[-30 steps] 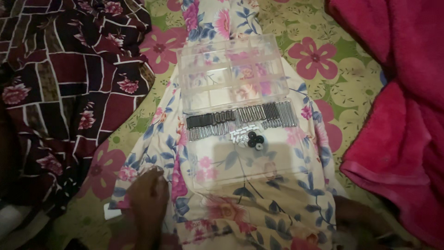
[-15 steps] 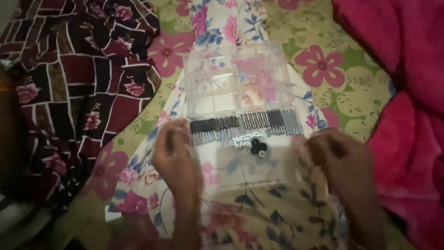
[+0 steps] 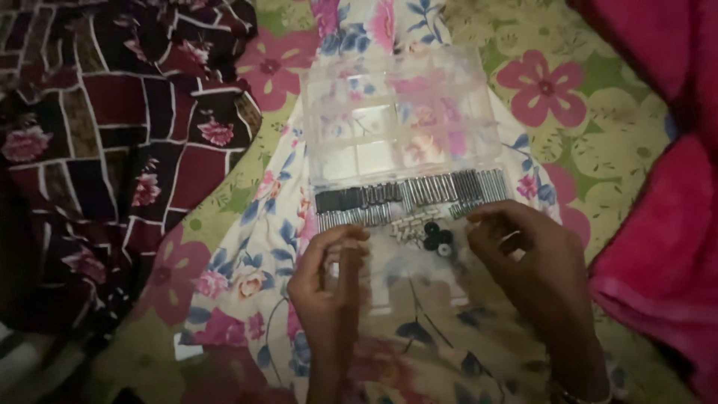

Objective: The person assembles snap fasteners by hand, picking up black and white components from a plastic organizer and pressing them together. The person repeatedly picks, aligns, and snaps the fastener halves, placing completed units back into the organizer.

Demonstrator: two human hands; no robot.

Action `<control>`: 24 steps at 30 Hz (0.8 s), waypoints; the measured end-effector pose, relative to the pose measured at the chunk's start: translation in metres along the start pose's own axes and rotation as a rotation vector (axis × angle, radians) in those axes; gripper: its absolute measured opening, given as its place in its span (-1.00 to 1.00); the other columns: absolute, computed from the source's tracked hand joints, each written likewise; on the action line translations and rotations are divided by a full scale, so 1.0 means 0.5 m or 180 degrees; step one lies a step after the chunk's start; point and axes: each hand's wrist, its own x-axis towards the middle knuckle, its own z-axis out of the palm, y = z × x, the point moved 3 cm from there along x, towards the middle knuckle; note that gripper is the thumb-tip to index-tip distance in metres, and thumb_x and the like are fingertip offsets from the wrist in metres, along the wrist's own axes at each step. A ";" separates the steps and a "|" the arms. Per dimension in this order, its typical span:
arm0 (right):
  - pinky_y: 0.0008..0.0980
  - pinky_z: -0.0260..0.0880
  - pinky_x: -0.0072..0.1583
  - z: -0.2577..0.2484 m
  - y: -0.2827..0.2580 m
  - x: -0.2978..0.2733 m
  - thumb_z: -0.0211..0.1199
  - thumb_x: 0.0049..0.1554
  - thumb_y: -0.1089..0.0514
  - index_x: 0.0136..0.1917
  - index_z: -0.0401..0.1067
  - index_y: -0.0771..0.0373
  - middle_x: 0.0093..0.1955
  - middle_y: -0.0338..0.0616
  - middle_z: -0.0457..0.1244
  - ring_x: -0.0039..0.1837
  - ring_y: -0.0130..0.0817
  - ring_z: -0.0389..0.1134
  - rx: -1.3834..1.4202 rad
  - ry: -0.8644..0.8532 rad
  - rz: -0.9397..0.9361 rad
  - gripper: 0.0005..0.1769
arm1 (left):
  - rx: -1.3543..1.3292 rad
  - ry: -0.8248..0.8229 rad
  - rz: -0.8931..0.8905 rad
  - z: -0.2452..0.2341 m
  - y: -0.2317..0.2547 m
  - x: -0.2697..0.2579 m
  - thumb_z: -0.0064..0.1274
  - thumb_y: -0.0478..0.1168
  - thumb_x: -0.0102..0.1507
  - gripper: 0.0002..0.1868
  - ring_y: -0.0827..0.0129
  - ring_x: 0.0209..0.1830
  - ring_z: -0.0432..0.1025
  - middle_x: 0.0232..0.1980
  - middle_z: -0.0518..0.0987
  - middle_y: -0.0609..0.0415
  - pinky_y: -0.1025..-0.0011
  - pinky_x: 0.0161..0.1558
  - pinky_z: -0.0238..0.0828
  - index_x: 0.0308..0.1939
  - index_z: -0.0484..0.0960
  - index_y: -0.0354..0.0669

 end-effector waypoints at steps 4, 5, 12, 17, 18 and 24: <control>-0.42 0.40 -0.18 -0.011 0.029 0.001 0.35 0.11 0.12 0.06 0.62 0.13 -0.22 -0.19 0.42 -0.24 -0.43 0.41 -0.0143 0.0027 -0.0066 -0.76 | -0.0086 0.0270 -0.0126 -0.015 0.000 0.006 0.05 -0.36 0.29 -0.84 0.49 -0.16 0.60 -0.12 0.72 0.10 0.54 -0.19 0.61 -0.08 0.67 -0.26; -0.42 0.41 -0.18 -0.016 0.038 0.004 0.33 0.14 0.10 0.06 0.62 0.13 -0.21 -0.20 0.43 -0.25 -0.43 0.42 -0.0121 0.0092 0.0059 -0.78 | -0.0060 0.0370 -0.0192 -0.022 0.002 0.011 0.05 -0.36 0.27 -0.83 0.52 -0.16 0.61 -0.12 0.72 0.13 0.55 -0.24 0.63 -0.08 0.67 -0.24; -0.41 0.39 -0.11 -0.052 0.107 0.024 0.30 0.19 0.10 0.10 0.55 0.28 -0.17 -0.11 0.40 -0.16 -0.38 0.40 -0.0366 0.0522 -0.0093 -0.73 | 0.0428 0.0813 -0.0236 -0.086 -0.016 0.038 0.08 -0.36 0.27 -0.71 0.58 -0.30 0.42 -0.22 0.61 0.12 0.57 -0.32 0.36 0.08 0.65 -0.25; -0.43 0.36 -0.14 -0.059 0.172 0.041 0.16 0.25 0.08 0.21 0.51 0.27 -0.20 -0.16 0.40 -0.18 -0.44 0.39 0.0120 0.0056 0.0339 -0.66 | 0.0247 0.0249 -0.0370 -0.100 -0.071 0.067 0.05 -0.27 0.35 -0.73 0.65 -0.16 0.50 -0.10 0.69 0.19 0.67 -0.09 0.40 0.11 0.66 -0.27; -0.44 0.35 -0.14 -0.058 0.179 0.043 0.14 0.25 0.08 0.21 0.51 0.28 -0.20 -0.17 0.40 -0.17 -0.46 0.39 0.0200 -0.0024 0.0316 -0.65 | 0.0097 0.0216 -0.0597 -0.099 -0.087 0.070 0.05 -0.27 0.34 -0.71 0.62 -0.23 0.46 -0.15 0.67 0.16 0.65 -0.18 0.36 0.11 0.67 -0.27; -0.43 0.26 -0.20 -0.039 0.205 0.048 0.17 0.24 0.06 0.21 0.53 0.31 -0.27 -0.16 0.32 -0.25 -0.46 0.27 0.0433 -0.0253 0.0653 -0.63 | -0.0499 0.0168 -0.1125 -0.098 -0.142 0.070 0.06 -0.32 0.30 -0.68 0.61 -0.37 0.36 -0.23 0.64 0.13 0.64 -0.35 0.23 0.11 0.69 -0.33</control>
